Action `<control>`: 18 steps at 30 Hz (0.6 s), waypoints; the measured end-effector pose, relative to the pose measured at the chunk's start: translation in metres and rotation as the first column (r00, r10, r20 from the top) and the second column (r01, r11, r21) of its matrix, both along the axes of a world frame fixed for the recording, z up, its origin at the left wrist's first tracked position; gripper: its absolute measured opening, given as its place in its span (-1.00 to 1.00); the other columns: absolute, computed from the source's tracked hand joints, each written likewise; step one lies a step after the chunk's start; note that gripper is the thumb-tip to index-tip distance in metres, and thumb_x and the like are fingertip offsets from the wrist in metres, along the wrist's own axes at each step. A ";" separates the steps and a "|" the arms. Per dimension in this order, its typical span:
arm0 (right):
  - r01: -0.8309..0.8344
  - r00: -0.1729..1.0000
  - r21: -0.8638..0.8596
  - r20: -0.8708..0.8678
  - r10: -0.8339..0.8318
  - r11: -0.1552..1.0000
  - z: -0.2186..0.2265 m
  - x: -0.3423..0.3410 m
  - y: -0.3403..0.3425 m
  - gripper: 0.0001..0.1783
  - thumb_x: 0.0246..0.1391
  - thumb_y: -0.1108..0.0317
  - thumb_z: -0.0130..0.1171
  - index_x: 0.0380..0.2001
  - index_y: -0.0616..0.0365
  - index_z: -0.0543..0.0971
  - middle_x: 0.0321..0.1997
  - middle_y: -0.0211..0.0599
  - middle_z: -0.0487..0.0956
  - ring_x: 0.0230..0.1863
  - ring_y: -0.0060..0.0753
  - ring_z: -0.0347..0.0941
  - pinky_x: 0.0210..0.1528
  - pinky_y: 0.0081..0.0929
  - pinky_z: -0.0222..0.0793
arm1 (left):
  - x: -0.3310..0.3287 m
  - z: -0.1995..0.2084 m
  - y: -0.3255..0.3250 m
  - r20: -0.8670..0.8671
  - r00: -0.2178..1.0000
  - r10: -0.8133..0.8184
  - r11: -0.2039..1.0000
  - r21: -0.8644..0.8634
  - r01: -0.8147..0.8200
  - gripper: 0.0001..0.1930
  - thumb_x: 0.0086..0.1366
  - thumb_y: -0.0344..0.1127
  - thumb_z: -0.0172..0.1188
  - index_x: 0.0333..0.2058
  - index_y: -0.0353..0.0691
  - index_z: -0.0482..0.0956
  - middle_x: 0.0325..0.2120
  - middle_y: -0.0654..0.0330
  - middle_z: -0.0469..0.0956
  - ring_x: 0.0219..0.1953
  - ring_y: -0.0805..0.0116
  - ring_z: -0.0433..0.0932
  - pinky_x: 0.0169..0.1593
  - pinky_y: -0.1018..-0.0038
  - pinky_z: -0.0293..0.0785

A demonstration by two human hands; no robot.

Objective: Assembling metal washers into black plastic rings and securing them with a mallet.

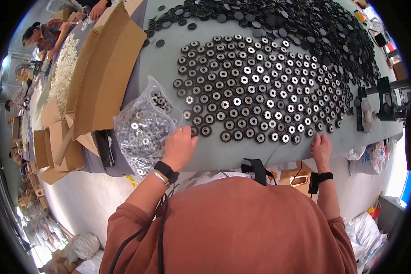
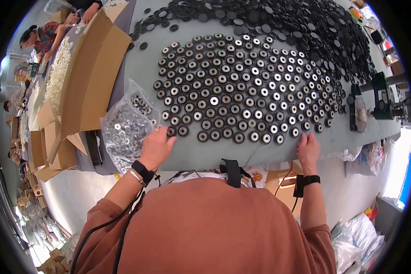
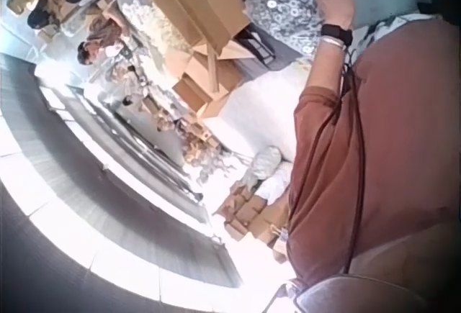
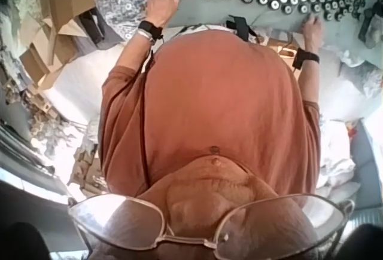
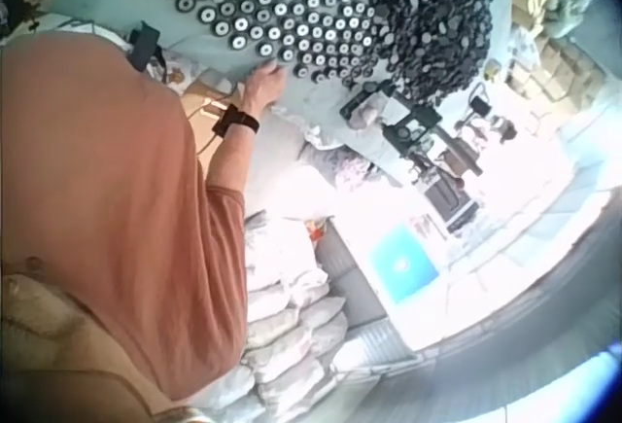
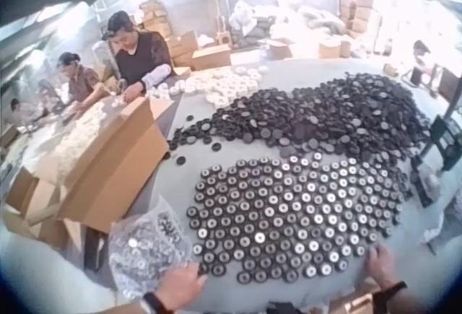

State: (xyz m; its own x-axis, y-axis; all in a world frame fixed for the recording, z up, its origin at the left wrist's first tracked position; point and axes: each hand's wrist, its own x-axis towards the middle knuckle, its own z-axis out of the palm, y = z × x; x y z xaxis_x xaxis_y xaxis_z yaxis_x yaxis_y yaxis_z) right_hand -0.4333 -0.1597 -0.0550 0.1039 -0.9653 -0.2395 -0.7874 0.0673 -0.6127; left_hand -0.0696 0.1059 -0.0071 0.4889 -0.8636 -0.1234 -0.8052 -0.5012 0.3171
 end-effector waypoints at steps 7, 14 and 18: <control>-0.016 0.999 0.072 0.036 0.014 0.997 -0.003 -0.007 0.002 -0.72 0.18 0.25 -0.04 -0.53 0.19 0.31 -0.71 -0.34 0.42 -0.76 -0.52 0.36 -0.74 -0.53 0.32 | -0.016 0.014 -0.005 -0.073 0.989 0.126 0.992 0.001 -0.127 -0.67 0.05 -0.25 0.27 -0.27 -0.30 0.43 -0.38 -0.07 0.48 -0.30 -0.08 0.49 -0.28 0.17 0.42; -0.079 0.996 0.240 0.061 0.066 0.968 0.011 -0.010 -0.002 -0.76 0.17 0.29 -0.04 -0.51 0.21 0.32 -0.69 -0.29 0.43 -0.74 -0.46 0.39 -0.73 -0.47 0.35 | -0.055 0.035 -0.013 -0.153 0.985 0.075 0.988 -0.124 -0.094 -0.71 0.07 -0.21 0.26 -0.27 -0.20 0.47 -0.41 0.08 0.51 -0.40 0.07 0.52 -0.39 0.30 0.45; -0.179 0.981 0.352 0.136 0.139 0.919 -0.006 -0.035 -0.014 -0.76 0.15 0.30 -0.02 -0.53 0.20 0.34 -0.69 -0.27 0.45 -0.75 -0.46 0.38 -0.73 -0.51 0.30 | -0.077 0.036 -0.012 -0.467 0.883 -0.049 0.994 -0.108 -0.002 -0.79 0.13 -0.20 0.18 -0.36 -0.20 0.51 -0.52 0.05 0.51 -0.42 0.06 0.52 -0.39 0.28 0.43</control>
State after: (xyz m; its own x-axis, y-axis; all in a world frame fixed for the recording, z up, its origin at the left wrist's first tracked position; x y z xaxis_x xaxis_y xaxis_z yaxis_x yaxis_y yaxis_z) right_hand -0.4684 -0.1737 -0.0607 0.2928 -0.7838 -0.5476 -0.7379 0.1790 -0.6507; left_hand -0.1461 0.0935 0.0285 0.3753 -0.8944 -0.2435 -0.5612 -0.4283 0.7082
